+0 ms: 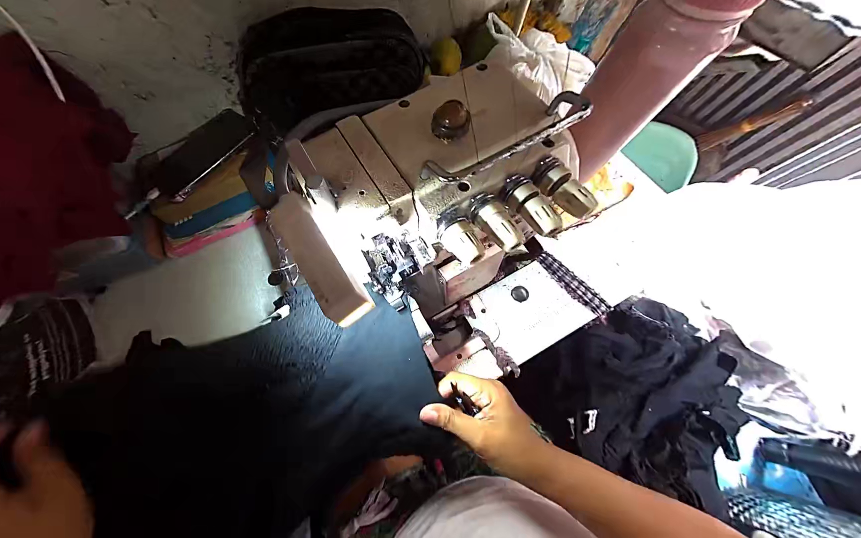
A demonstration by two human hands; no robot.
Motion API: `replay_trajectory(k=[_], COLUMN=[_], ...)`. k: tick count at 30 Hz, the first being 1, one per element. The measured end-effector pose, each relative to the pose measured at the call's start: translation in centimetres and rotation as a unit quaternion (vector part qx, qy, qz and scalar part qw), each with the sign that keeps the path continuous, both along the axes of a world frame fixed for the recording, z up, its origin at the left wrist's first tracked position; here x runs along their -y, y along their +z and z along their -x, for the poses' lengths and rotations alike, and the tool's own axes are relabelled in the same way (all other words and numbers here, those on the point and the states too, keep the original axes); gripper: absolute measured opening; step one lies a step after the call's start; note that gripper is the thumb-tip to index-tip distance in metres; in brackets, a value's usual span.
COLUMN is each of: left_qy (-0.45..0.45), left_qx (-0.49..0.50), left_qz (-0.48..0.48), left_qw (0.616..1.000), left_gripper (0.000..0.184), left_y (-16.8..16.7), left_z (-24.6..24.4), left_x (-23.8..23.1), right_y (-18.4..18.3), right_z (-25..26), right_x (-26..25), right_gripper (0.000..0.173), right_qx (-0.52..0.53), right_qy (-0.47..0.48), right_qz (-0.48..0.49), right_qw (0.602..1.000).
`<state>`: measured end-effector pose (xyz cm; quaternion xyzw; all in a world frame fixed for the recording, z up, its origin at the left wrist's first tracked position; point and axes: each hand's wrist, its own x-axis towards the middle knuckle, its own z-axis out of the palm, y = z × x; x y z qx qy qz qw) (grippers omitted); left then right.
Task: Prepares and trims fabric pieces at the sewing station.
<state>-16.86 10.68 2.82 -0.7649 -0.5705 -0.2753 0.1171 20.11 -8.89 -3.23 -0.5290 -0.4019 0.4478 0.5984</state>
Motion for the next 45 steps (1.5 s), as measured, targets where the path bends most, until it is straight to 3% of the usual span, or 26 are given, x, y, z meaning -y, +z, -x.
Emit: replay_trajectory(k=[2, 4, 6, 8, 9, 11, 14, 16, 18, 20, 23, 25, 28, 30, 35, 37, 39, 42, 45], left_qy=[-0.09, -0.204, -0.314, -0.369, -0.37, -0.326, -0.316, -0.334, -0.349, -0.352, -0.343, -0.304, -0.196, -0.182, -0.275, -0.332, -0.381, -0.382, -0.363], left_qx=[0.024, 0.024, 0.05, 0.077, 0.083, 0.122, 0.224, 0.285, 0.323, 0.329, 0.335, 0.367, 0.45, 0.464, 0.418, 0.314, 0.195, 0.117, 0.082], left_qz=[0.006, -0.032, -0.028, 0.005, 0.008, 0.007, 0.058, 0.104, 0.123, 0.122, 0.111, 0.118, 0.174, 0.192, 0.171, 0.142, 0.12, 0.092, 0.073], left_qw=[0.996, 0.978, 0.948, 0.926, 0.925, 0.937, 0.92, 0.892, 0.871, 0.867, 0.87, 0.871, 0.854, 0.845, 0.849, 0.878, 0.896, 0.912, 0.925], left_gripper=[0.048, 0.033, 0.021, 0.037, 0.049, 0.051, 0.044, 0.041, 0.042, 0.039, 0.031, 0.029, 0.036, 0.03, 0.021, 0.028, 0.032, 0.029, 0.028], left_y=[1.7, 2.6, 0.7, -3.5, -5.5, -7.3, -5.7, -4.5, -3.8, -3.2, -2.6, -2.0, -0.6, 0.0, 0.1, 0.3, 0.4, -1.3, -2.2], left_z=[-4.7, -11.5, -17.3, -21.0, -22.0, -23.2, -22.9, -22.0, -21.3, -21.0, -20.9, -21.1, -21.4, -21.7, -21.4, -20.5, -20.7, -22.5, -23.2], left_x=[-1.8, 2.1, 8.3, 13.1, 14.2, 14.7, 14.3, 14.1, 13.7, 13.0, 11.9, 10.7, 8.2, 7.0, 7.1, 8.1, 9.9, 12.8, 13.6], right_y=[-0.7, -1.3, -1.5, -1.0, -0.4, 0.8, 1.5, 0.9, 0.8, 1.2, 2.2, 2.9, 3.3, 2.7, 2.5, 1.8, 0.9, 0.5, 0.1], right_z=[0.4, 0.3, 0.1, 0.1, 0.2, 0.4, -0.3, -1.2, -1.6, -1.5, -1.2, -1.3, -1.0, -0.7, -0.2, -0.1, 0.1, 0.4, 0.5], right_x=[0.4, 1.2, 2.0, 2.6, 2.8, 2.8, 1.2, -0.4, -1.7, -2.6, -3.4, -3.1, -1.6, -1.5, -2.5, -2.7, -2.9, -2.3, -1.4], right_gripper=[0.022, 0.026, 0.03, 0.031, 0.03, 0.025, 0.026, 0.029, 0.03, 0.028, 0.015, 0.011, 0.03, 0.032, 0.017, 0.008, 0.017, 0.013, 0.013], right_qx=[0.036, 0.089, 0.143, 0.187, 0.201, 0.212, 0.194, 0.138, 0.012, -0.113, -0.259, -0.306, -0.296, -0.306, -0.285, -0.207, -0.108, 0.001, 0.02], right_qy=[-0.021, -0.049, -0.068, -0.069, -0.06, -0.042, -0.061, -0.089, -0.069, -0.022, -0.006, 0.013, 0.052, 0.031, 0.033, 0.022, -0.028, -0.077, -0.094], right_qz=[-0.007, -0.022, -0.047, -0.097, -0.125, -0.165, -0.161, -0.109, 0.012, 0.102, 0.154, 0.179, 0.172, 0.171, 0.131, 0.063, 0.002, -0.062, -0.096], right_qw=[0.999, 0.995, 0.986, 0.975, 0.97, 0.962, 0.966, 0.98, 0.998, 0.988, 0.953, 0.935, 0.938, 0.936, 0.949, 0.976, 0.994, 0.995, 0.991])
